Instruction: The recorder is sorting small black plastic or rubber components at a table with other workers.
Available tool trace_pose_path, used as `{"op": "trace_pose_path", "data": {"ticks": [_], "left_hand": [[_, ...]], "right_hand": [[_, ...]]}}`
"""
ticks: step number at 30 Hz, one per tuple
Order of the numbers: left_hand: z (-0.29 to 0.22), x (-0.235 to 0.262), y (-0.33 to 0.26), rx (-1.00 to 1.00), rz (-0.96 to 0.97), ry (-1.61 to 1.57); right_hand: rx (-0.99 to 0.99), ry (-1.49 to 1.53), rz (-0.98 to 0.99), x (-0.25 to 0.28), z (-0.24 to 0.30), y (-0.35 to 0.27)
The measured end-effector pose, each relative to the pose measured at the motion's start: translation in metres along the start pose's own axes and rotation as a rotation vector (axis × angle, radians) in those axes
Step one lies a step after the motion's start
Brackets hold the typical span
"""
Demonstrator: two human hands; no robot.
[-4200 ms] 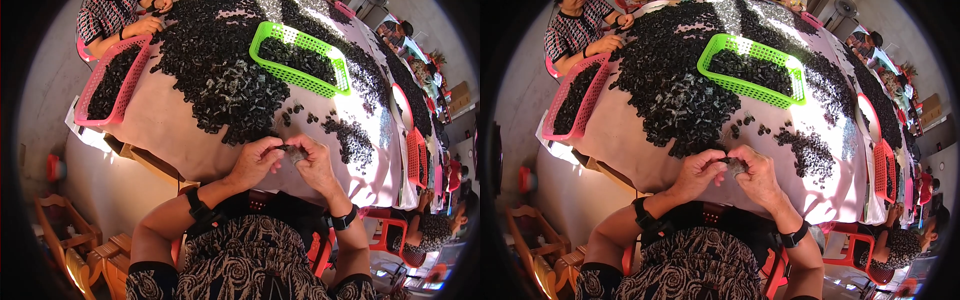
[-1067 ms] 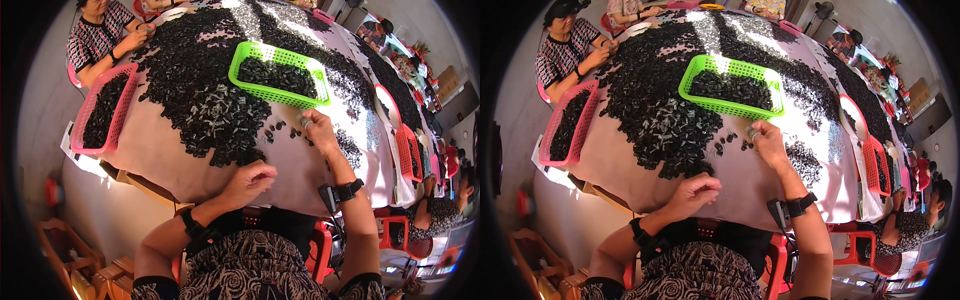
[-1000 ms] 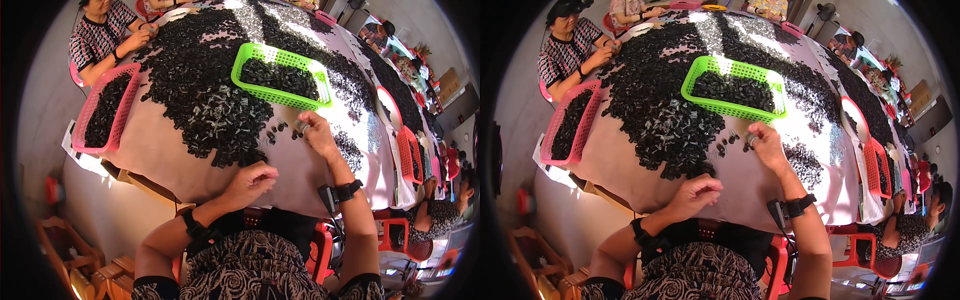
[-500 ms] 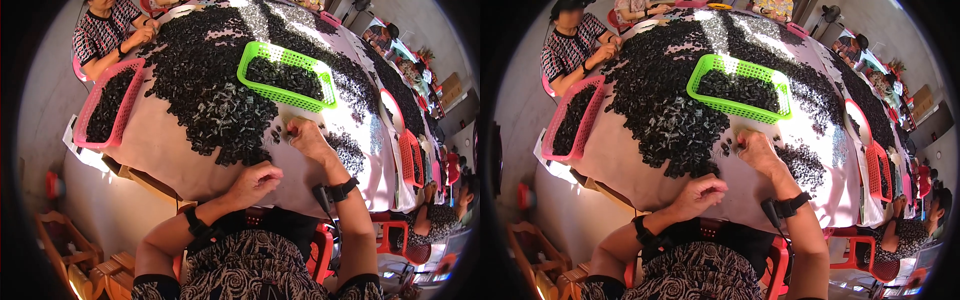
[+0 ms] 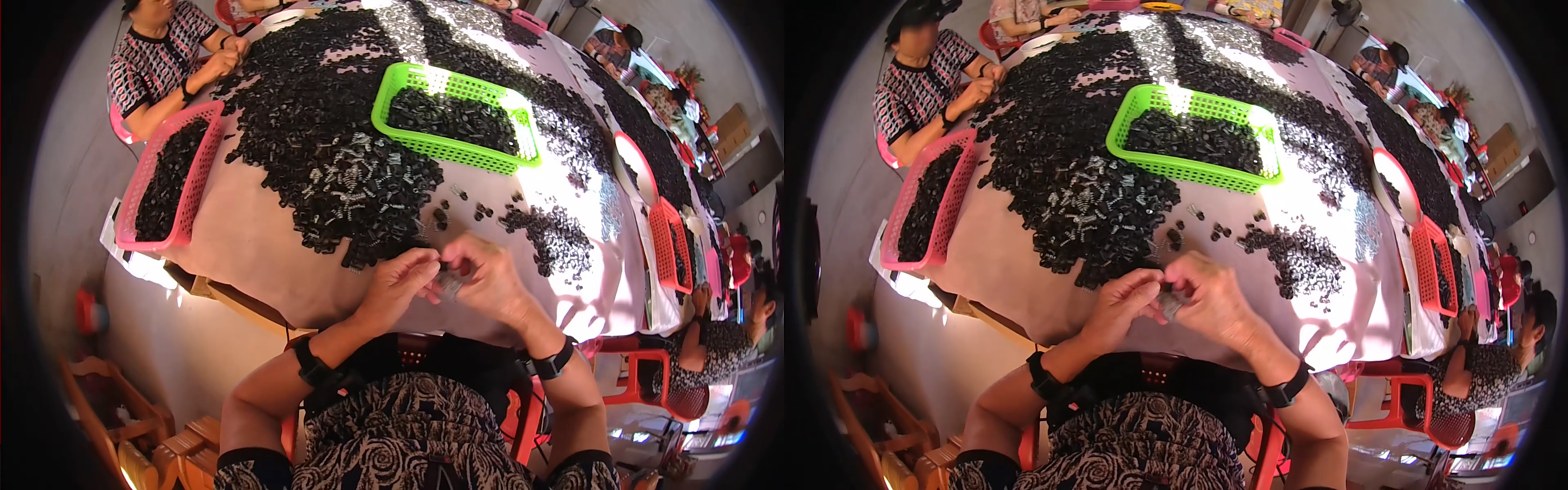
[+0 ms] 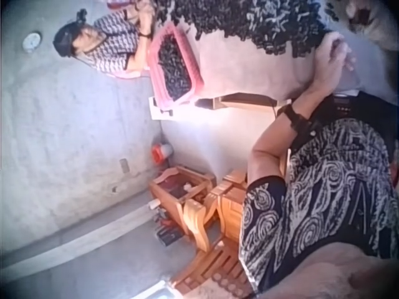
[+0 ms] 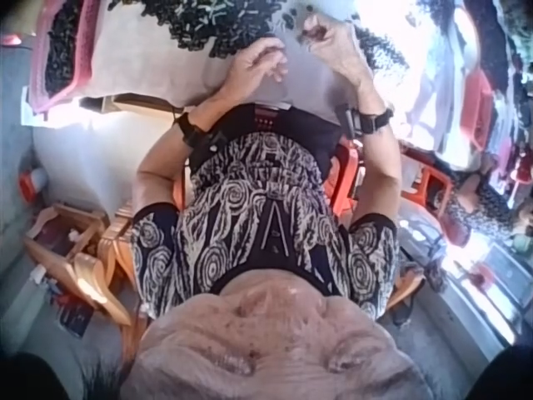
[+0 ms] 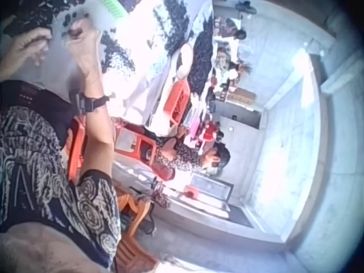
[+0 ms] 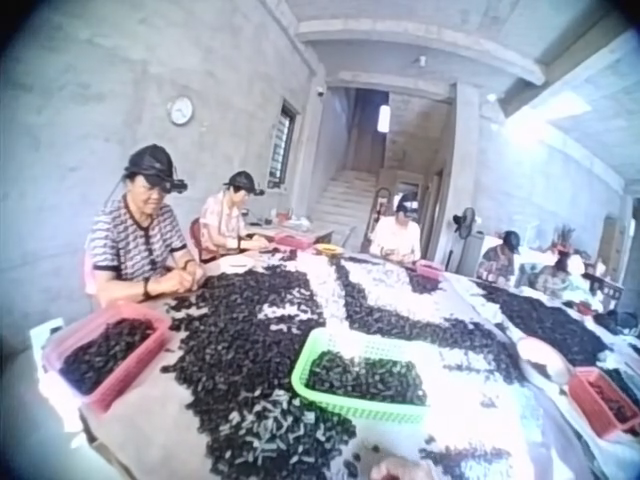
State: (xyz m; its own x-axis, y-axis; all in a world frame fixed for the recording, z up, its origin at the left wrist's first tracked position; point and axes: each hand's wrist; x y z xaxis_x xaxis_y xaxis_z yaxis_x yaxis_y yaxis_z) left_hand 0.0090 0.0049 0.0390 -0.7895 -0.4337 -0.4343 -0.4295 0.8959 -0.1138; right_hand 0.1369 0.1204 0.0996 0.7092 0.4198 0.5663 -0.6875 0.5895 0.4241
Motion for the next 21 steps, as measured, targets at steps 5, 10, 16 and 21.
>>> {"op": "trace_pose_path", "data": {"ticks": [5,10,16,21], "left_hand": [[0.000,0.002,0.001,-0.074,0.041,0.085],[0.003,0.006,0.000,-0.044,0.020,0.116],[0.005,0.003,0.002,-0.086,0.024,0.105],[0.007,0.002,0.001,-0.088,0.038,0.094]], "right_hand": [[0.285,-0.142,-0.045,-0.010,0.004,-0.014],[0.068,0.100,0.027,0.013,-0.008,-0.014],[-0.071,-0.239,-0.220,0.059,-0.061,0.006],[0.060,-0.361,-0.081,0.053,-0.082,0.016]]}}
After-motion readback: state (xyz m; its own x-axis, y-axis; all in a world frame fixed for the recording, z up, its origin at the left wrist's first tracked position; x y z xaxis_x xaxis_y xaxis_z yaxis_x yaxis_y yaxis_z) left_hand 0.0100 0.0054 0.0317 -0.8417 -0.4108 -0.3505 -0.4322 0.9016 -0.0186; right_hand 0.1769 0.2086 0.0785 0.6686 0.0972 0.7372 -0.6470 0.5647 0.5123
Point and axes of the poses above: each hand's wrist, its own y-axis towards the middle knuckle, its own x-axis out of the back of the hand, z = x × y, and after that the axes turned 12 degrees about -z, right-handed
